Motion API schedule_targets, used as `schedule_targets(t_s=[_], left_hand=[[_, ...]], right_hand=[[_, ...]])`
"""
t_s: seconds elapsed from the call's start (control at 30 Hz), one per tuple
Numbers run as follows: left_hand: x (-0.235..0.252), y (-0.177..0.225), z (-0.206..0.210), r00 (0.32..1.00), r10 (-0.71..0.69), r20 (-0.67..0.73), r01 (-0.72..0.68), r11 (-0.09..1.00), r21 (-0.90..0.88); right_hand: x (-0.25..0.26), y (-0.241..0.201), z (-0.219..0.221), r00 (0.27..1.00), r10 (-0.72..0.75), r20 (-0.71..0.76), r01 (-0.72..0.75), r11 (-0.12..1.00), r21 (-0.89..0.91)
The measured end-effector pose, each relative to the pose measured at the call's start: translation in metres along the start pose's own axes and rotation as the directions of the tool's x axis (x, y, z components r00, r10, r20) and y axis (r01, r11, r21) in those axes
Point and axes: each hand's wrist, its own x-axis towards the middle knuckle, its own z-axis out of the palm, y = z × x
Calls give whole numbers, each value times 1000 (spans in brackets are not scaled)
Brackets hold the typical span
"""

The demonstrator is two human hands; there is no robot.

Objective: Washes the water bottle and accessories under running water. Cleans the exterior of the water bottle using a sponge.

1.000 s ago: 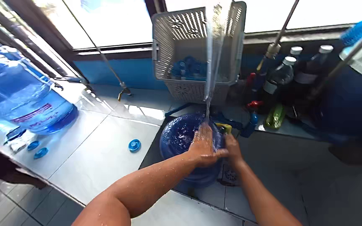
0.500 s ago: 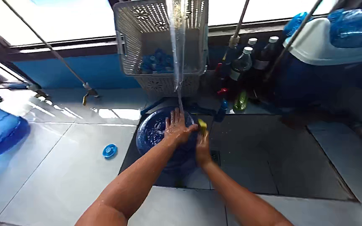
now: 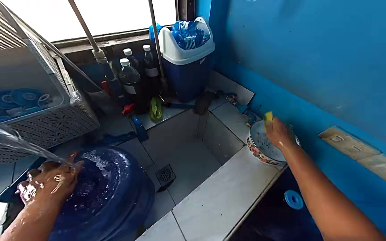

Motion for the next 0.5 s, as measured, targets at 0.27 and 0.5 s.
schedule_targets(t_s=[0.27,0.5], left_hand=[[-19,76,-27,987,-103,122,106,994,-15],[-22,54,-20,974,-223,23,224,970,-91]], right_hand=[[117,-105,41,891,-431,141,439,898,-26],[-36,-190,108,636,-642,429,547,767,336]])
